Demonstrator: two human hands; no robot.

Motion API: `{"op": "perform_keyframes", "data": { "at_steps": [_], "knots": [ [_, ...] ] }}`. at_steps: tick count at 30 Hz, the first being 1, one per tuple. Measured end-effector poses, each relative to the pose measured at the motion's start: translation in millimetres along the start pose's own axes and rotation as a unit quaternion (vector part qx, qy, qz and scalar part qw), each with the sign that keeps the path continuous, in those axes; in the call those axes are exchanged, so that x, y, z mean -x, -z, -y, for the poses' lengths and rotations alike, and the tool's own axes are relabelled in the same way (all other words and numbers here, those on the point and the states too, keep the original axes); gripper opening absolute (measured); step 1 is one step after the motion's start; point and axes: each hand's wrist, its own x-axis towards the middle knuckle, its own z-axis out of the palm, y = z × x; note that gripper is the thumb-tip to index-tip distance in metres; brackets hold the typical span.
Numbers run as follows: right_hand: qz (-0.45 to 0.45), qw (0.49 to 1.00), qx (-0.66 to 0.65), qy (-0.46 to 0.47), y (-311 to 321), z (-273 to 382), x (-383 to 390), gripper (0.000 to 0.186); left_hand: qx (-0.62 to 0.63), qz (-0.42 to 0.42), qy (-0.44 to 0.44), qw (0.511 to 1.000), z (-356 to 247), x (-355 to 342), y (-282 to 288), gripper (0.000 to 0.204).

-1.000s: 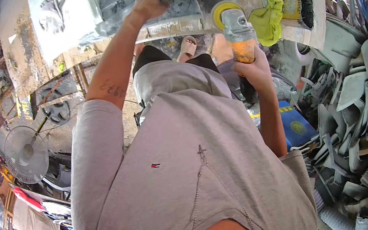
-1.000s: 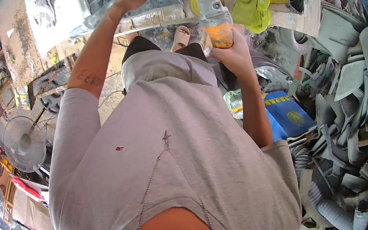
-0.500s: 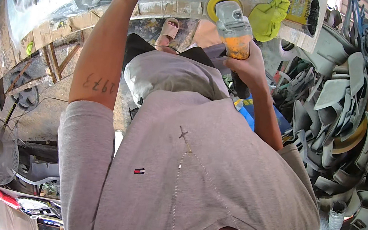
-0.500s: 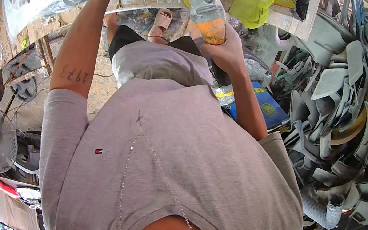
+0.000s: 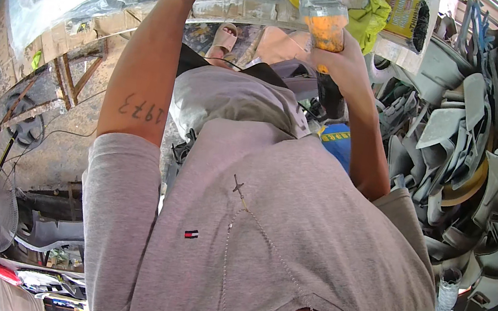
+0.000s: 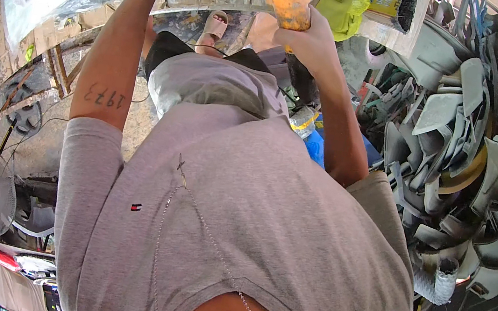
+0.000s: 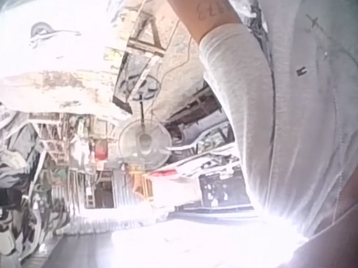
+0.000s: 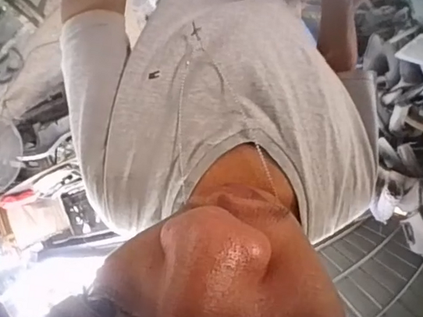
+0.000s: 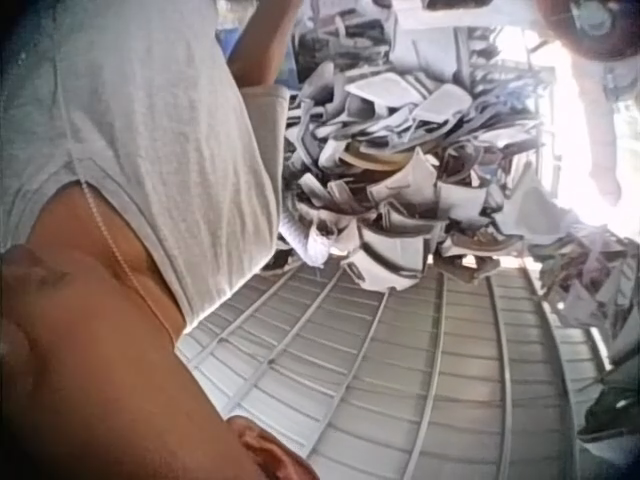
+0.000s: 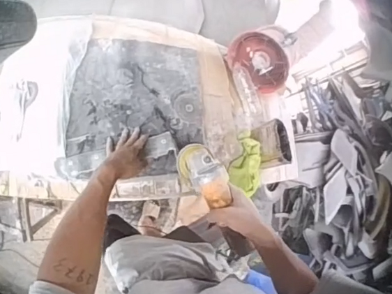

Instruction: Grinding a small metal or composite part using a hand-held angle grinder at a workbench.

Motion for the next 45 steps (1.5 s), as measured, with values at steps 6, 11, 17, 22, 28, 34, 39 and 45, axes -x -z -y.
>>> {"op": "perform_keyframes", "data": {
  "at_steps": [6,11,17,22,28,34,39,45],
  "knots": [
    [-0.03,0.999,-0.01,-0.001,5.8,-4.6,12.3,0.032,0.028,0.003,0.012,1.0,-3.6,1.9,7.4,0.078],
    [-0.007,0.999,0.015,-0.041,-0.6,-4.3,31.2,0.034,0.014,0.014,0.015,1.0,1.4,-4.7,-0.4,0.075],
    [-0.01,0.999,-0.011,-0.05,-10.3,-1.7,24.9,0.038,-0.086,-0.131,-0.063,0.986,1.3,4.8,-13.5,0.071],
    [-0.017,0.999,0.004,-0.051,-20.9,11.4,12.3,0.036,0.028,-0.043,0.022,0.998,9.0,-16.3,-26.4,0.077],
    [-0.024,0.997,-0.002,-0.076,-21.9,27.4,4.0,0.036,0.031,-0.008,0.014,0.999,1.7,-7.4,-15.1,0.076],
    [-0.001,0.991,-0.08,-0.11,-14.4,41.7,-3.8,0.035,0.059,-0.041,0.002,0.997,9.9,-7.6,-23.3,0.08],
    [-0.007,0.993,-0.077,-0.092,-15.2,43.8,-6.3,0.02,0.059,-0.033,0.003,0.998,4.7,-9.1,-21.0,0.08],
    [0.02,0.99,-0.051,-0.13,-7.9,20.6,16.7,0.036,0.071,-0.015,0.014,0.997,4.3,-5.5,-10.9,0.077]
  ]
}}
